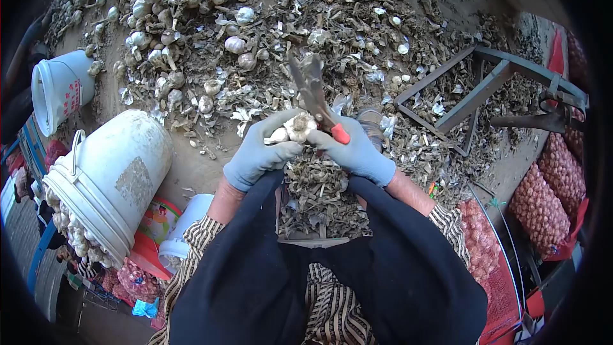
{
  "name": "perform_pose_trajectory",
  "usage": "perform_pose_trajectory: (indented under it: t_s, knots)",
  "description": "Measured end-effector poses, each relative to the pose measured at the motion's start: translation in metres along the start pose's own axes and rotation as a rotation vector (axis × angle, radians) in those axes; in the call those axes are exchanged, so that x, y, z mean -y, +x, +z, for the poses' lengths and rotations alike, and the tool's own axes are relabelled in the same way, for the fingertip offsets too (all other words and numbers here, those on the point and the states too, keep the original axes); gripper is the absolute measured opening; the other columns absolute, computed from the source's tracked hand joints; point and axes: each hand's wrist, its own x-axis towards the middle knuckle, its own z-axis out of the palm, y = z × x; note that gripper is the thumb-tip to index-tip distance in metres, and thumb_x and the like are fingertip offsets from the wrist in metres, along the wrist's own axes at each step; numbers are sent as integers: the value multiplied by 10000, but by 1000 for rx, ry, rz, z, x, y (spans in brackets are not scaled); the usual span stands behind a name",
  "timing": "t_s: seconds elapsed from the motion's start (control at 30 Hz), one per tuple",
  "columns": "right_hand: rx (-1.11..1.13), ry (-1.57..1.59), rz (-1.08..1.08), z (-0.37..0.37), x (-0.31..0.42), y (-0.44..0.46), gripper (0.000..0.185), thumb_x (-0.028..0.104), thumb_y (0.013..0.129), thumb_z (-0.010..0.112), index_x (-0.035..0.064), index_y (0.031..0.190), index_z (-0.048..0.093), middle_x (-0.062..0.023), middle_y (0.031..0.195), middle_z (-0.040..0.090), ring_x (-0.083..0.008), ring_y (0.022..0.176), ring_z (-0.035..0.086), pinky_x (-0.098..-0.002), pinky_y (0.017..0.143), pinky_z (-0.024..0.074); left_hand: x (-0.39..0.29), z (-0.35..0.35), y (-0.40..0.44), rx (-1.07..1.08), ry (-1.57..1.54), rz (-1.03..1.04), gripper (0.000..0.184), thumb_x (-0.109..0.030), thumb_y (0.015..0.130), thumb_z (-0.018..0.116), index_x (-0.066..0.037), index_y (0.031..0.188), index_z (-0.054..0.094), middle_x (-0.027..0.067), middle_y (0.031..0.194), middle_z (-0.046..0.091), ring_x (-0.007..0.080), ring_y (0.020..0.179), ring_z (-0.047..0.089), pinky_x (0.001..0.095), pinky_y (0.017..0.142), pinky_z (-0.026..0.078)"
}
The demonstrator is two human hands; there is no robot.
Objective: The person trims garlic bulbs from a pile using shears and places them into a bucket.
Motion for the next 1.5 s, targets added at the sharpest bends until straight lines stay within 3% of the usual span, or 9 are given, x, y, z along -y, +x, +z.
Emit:
perform_pose_trajectory:
  t_s: [0.1,0.33,0.57,0.93,1.2,1.33,1.4,1.43,1.5]
  knots:
    - [7,203,126,4,-10,2,442,373,997,634,61,1309,609,-59,844,658,-135,774,644,-340,725,525,2,-1,3,-29,235,53,590,-114,858,784,-26,1399,565,-1,960,677,24,704,582,182,577,435]
    - [-253,-623,-431,-1,-11,6,442,296,956,683,97,1340,594,-148,869,662,-318,779,655,-427,683,505,1,0,-1,-133,-132,-3,539,-104,888,751,5,1383,566,21,981,695,38,710,602,181,569,448]
    - [-82,-1198,-225,-24,-7,-13,742,248,788,773,104,1457,487,-101,1111,609,-297,1045,595,-442,881,481,-8,-11,-9,-155,-170,-7,391,-178,934,708,10,1264,614,31,944,674,58,697,591,214,603,493]
    - [28,-1240,-293,-28,1,-21,660,168,829,719,128,1454,511,-98,980,644,-282,946,637,-435,764,499,-1,-10,-19,-42,-47,3,532,-306,927,709,8,1343,603,40,944,679,80,753,604,209,675,488]
    - [-148,-569,-251,-13,-29,-23,507,268,918,708,147,1388,563,-164,847,681,-368,778,685,-444,671,515,17,-19,-16,189,-667,8,393,-375,908,666,9,977,623,77,739,551,164,602,533,292,535,444]
    - [-320,-438,63,-10,-71,-17,299,352,950,694,56,980,679,-185,823,678,-344,776,671,-423,703,508,-19,-39,-68,-171,-273,262,741,-502,857,720,56,1307,533,87,831,582,166,631,550,299,574,470]
    - [-319,-499,-32,-14,-77,-20,251,291,948,704,47,1007,710,-156,814,678,-289,751,640,-390,718,503,-51,-43,-117,-443,-41,483,763,-504,864,711,84,1318,533,112,906,620,168,710,594,290,607,478]
    - [-289,-394,-60,-15,-84,-20,219,227,952,695,36,1060,710,-132,828,680,-249,752,635,-365,715,501,-66,-47,-144,-477,11,665,592,-273,866,671,52,1346,551,87,1013,681,105,730,634,246,614,528]
    - [-195,-436,-28,-23,-104,-16,237,175,959,668,25,1141,684,-94,874,698,-188,773,635,-324,732,503,-96,-44,-199,-1006,309,777,524,-313,961,636,88,1292,568,87,881,639,145,731,602,280,636,505]
